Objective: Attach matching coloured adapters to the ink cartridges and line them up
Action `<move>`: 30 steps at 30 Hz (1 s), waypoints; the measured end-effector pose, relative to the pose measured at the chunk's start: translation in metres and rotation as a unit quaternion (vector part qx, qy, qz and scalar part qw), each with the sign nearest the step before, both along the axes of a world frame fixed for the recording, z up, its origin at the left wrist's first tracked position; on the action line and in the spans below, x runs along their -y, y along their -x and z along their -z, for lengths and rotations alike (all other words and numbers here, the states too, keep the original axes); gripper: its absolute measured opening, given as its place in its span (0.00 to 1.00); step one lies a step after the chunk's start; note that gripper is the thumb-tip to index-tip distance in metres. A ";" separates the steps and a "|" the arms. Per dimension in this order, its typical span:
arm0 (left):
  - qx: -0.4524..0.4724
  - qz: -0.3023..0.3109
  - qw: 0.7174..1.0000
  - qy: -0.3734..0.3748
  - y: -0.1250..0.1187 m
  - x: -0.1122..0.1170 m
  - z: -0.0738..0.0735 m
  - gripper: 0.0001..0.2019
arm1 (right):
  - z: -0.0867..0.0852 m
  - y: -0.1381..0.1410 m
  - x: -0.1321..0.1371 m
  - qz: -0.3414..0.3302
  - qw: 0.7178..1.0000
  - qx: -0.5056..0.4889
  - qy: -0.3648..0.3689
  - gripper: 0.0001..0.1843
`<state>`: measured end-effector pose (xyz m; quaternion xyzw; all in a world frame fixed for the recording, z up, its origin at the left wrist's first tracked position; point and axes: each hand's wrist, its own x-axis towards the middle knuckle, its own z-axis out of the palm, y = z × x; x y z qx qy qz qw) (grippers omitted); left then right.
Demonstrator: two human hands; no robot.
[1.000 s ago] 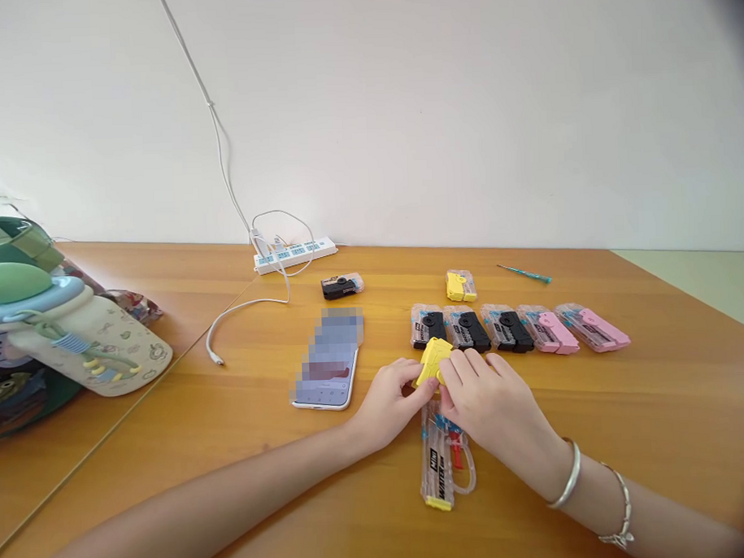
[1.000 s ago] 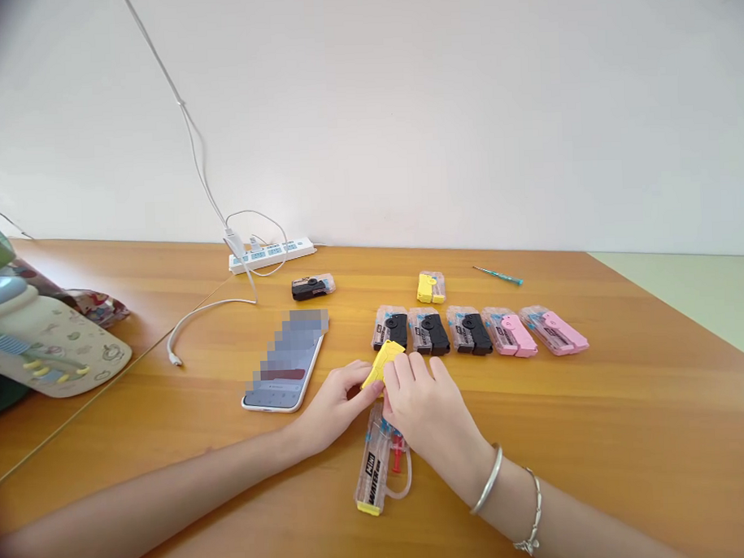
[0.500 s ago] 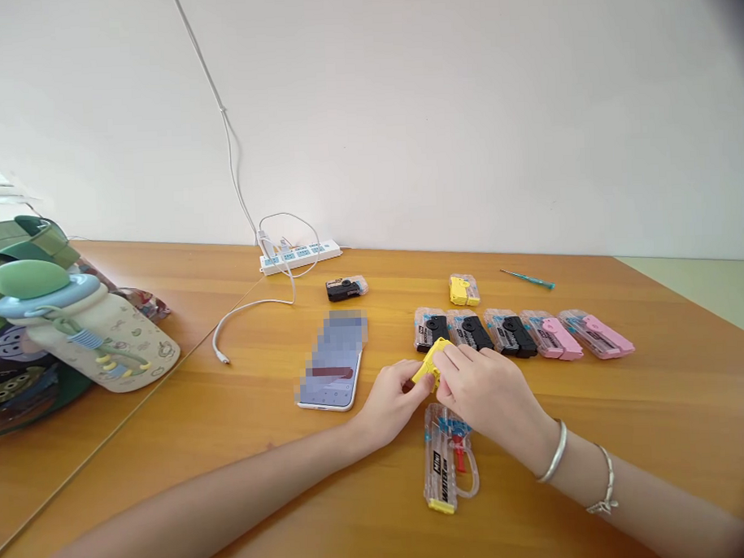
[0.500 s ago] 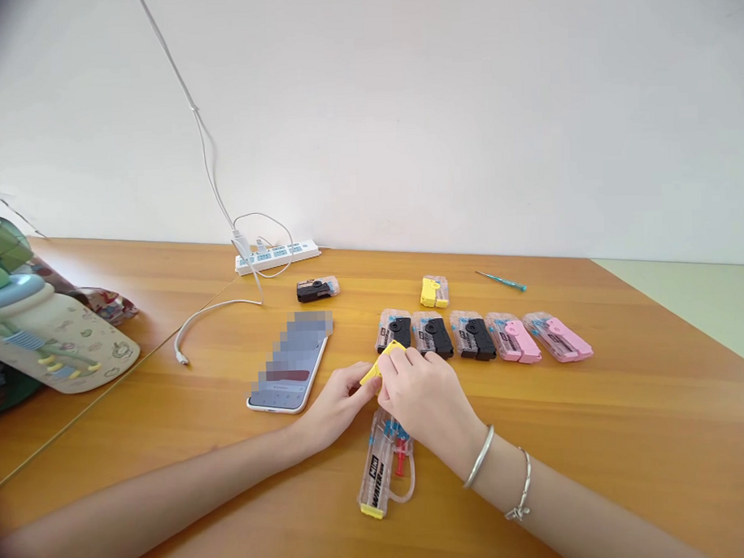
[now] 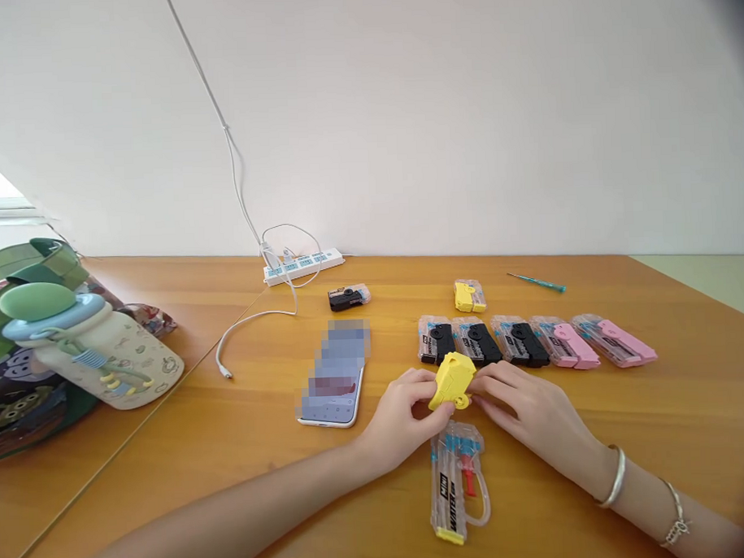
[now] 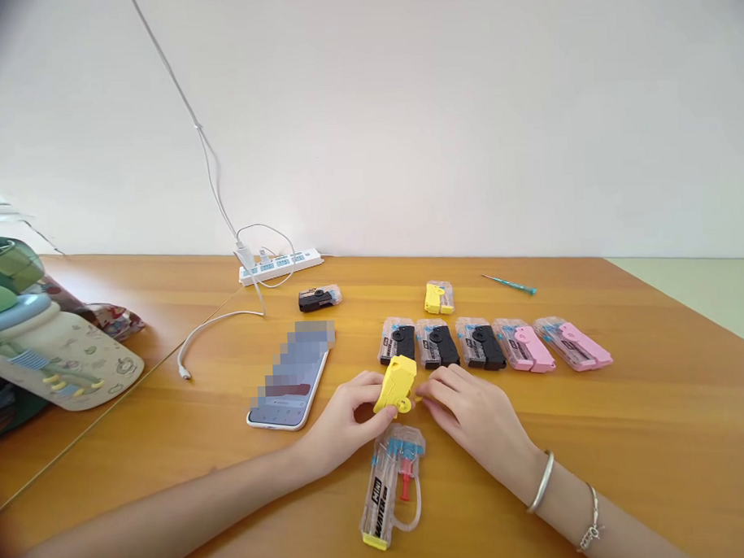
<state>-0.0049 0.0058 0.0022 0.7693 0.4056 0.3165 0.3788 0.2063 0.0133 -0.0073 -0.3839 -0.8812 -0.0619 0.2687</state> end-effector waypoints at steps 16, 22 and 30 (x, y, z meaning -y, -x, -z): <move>0.006 0.048 0.999 -0.006 0.000 0.000 0.004 0.16 | -0.014 0.015 0.028 -0.031 0.986 -0.139 0.087 0.11; 0.018 0.077 0.997 0.003 0.003 0.001 -0.001 0.19 | -0.014 0.017 0.028 -0.050 0.984 -0.160 0.064 0.09; -0.024 0.068 0.997 -0.019 0.001 0.003 0.000 0.18 | -0.016 0.020 0.029 -0.060 0.994 -0.088 -0.001 0.04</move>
